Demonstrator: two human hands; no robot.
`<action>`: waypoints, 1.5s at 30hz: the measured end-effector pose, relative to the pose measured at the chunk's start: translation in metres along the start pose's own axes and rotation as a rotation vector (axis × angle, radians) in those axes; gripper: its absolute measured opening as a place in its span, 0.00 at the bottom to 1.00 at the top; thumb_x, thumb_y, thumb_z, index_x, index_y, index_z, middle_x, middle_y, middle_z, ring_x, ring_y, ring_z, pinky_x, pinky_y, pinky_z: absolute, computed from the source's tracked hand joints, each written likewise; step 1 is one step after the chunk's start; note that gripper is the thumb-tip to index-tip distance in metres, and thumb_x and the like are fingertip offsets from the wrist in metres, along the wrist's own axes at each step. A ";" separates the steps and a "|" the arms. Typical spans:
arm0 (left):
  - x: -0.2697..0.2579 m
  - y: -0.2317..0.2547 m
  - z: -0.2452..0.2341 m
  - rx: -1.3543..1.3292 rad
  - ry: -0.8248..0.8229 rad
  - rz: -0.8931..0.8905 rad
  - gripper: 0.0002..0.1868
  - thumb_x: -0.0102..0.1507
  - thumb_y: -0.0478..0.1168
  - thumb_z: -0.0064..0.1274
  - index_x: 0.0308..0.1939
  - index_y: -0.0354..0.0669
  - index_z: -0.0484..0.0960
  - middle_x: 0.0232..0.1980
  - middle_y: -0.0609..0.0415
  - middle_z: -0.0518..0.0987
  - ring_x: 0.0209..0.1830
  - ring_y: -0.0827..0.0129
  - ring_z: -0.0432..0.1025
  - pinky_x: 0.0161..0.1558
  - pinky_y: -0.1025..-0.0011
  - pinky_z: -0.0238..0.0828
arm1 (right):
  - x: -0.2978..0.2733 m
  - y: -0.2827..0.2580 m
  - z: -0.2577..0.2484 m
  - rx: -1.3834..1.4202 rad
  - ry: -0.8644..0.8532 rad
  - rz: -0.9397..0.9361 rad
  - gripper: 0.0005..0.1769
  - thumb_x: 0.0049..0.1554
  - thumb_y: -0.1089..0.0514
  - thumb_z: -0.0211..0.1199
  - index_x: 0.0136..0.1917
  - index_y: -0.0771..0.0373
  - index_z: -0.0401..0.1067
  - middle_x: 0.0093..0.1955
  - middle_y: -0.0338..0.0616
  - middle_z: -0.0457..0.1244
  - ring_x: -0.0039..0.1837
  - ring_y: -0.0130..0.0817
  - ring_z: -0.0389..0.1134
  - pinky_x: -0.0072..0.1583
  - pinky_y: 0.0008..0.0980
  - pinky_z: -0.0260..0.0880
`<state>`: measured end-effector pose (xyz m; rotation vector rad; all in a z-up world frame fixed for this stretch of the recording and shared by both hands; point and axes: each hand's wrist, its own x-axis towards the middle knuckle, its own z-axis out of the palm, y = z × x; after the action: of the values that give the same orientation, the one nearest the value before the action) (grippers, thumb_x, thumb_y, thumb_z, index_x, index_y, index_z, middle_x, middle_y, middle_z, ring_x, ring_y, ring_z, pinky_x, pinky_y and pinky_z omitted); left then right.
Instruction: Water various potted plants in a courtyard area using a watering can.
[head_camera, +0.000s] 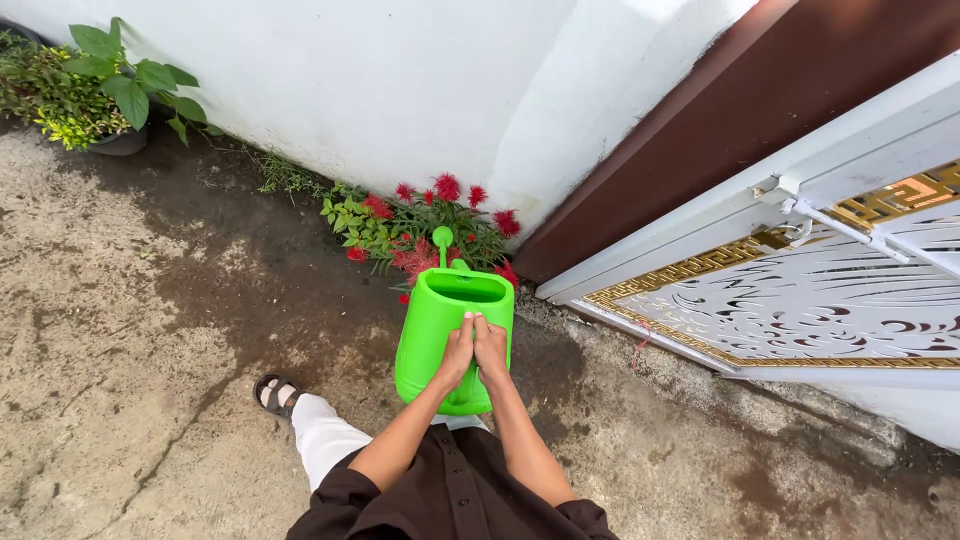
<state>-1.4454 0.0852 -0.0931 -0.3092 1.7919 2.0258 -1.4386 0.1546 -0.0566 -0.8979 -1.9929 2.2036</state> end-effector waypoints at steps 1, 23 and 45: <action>0.004 0.005 0.008 -0.004 -0.003 0.007 0.37 0.72 0.61 0.30 0.41 0.29 0.83 0.37 0.49 0.82 0.40 0.70 0.73 0.45 0.67 0.70 | 0.008 -0.002 -0.006 -0.002 0.001 -0.008 0.23 0.64 0.52 0.56 0.32 0.68 0.74 0.31 0.36 0.65 0.34 0.22 0.61 0.37 0.29 0.60; 0.022 0.046 -0.013 0.051 0.055 -0.022 0.38 0.72 0.61 0.29 0.39 0.27 0.81 0.33 0.46 0.81 0.37 0.66 0.73 0.44 0.63 0.69 | 0.034 -0.015 0.027 0.080 -0.054 -0.011 0.22 0.64 0.52 0.55 0.35 0.68 0.74 0.34 0.38 0.66 0.36 0.23 0.62 0.39 0.28 0.62; 0.030 0.053 -0.064 -0.054 -0.091 -0.022 0.35 0.72 0.60 0.28 0.46 0.32 0.81 0.41 0.48 0.82 0.44 0.68 0.74 0.48 0.65 0.70 | 0.019 -0.008 0.075 0.040 0.067 -0.091 0.22 0.64 0.54 0.57 0.32 0.67 0.72 0.30 0.33 0.61 0.34 0.20 0.56 0.36 0.29 0.56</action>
<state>-1.5025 0.0223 -0.0682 -0.2471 1.6742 2.0427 -1.4904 0.0957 -0.0557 -0.8462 -1.9141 2.1281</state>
